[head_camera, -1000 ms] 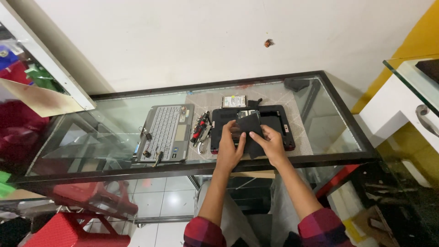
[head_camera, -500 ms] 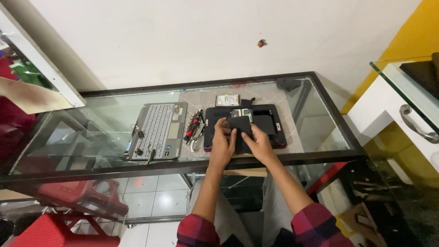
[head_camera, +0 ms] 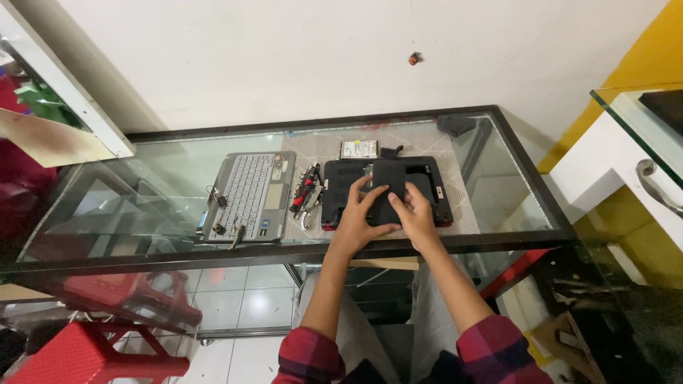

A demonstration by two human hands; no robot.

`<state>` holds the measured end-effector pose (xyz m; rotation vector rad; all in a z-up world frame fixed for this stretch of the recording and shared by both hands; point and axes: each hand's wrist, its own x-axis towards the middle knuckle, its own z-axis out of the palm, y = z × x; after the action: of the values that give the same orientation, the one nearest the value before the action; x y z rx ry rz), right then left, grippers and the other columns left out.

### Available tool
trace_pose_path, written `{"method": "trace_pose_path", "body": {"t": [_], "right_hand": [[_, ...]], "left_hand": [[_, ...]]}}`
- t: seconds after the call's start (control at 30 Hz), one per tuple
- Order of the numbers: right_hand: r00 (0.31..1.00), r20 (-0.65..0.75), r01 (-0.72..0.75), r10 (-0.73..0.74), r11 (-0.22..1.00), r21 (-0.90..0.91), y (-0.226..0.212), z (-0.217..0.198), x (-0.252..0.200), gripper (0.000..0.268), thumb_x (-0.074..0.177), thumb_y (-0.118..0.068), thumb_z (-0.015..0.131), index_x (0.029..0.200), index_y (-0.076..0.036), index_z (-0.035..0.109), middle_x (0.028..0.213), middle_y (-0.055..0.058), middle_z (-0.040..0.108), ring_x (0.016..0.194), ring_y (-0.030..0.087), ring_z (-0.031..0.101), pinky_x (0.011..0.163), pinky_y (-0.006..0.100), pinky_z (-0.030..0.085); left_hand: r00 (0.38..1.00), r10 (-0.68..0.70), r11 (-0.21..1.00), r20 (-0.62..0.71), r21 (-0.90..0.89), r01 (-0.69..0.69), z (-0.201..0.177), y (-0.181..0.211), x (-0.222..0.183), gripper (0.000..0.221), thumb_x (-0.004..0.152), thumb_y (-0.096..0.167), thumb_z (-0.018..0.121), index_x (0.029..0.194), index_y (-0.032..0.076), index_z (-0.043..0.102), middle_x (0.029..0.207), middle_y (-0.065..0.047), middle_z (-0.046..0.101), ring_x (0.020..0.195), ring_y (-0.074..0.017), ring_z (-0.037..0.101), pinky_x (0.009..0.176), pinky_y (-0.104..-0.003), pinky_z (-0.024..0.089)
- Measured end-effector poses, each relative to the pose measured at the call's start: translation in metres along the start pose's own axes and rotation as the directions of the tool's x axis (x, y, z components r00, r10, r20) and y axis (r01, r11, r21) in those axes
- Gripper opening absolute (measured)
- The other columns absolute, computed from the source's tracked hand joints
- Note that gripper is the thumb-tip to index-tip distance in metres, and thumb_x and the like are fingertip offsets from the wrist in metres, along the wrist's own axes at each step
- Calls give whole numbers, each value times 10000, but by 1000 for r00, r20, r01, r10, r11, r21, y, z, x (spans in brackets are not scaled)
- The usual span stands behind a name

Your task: Disassembling a laptop by removing the internal hard drive and disconnecting ribbon cables.

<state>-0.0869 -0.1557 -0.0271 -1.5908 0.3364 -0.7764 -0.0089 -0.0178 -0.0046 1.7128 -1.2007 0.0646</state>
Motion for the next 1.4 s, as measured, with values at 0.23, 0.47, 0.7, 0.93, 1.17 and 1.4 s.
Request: {"method": "trace_pose_path", "body": {"t": [0.23,0.47,0.7,0.93,1.17,1.4], "right_hand": [[1000,12,-21,21,997,74,2,-2,2,346,1015,-172,679,1324,-16,659,1054,176,745,935,232,715,775,402,612],[995,96,-33,7,960,278,25,-6,6,308,1007,-203,681,1254,-20,670,993,157,724,785,242,713,610,383,631],[984,173,-8,-50,948,319,41,-11,13,448,888,-94,796,1300,-32,631,1076,117,705,828,198,719,649,339,631],[972,225,4,-75,953,301,11,-9,5,706,869,8,758,1509,-32,462,1117,203,686,740,237,735,590,322,634],[993,65,-116,99,925,362,27,-10,11,150,1052,-153,597,1105,-26,656,760,142,683,542,284,710,460,364,598],[988,142,-107,65,944,313,-4,-8,-2,375,1103,-231,490,880,-3,686,568,202,663,419,294,663,364,363,534]], "left_hand": [[981,87,995,-173,68,-77,11,-20,-2,592,694,309,932,1216,141,707,1392,-170,518,979,-379,703,839,-493,610],[937,145,986,-318,126,-109,14,-22,-2,310,772,338,881,992,140,789,1245,-115,653,853,-300,742,742,-388,621],[945,128,988,-302,119,-96,13,-30,-2,273,916,313,758,827,62,695,1057,-65,654,752,-294,733,706,-356,597],[954,27,1000,-299,6,-26,14,-44,-6,397,1026,364,614,723,108,622,763,-30,638,636,-236,673,587,-318,521],[974,-94,975,-205,-215,49,-5,14,-7,459,926,279,755,1237,21,537,963,-162,662,626,-255,656,536,-351,510],[989,74,983,-130,-159,-94,-6,16,-5,560,954,263,723,1459,110,537,1251,-169,602,722,-252,720,589,-365,597]]}}
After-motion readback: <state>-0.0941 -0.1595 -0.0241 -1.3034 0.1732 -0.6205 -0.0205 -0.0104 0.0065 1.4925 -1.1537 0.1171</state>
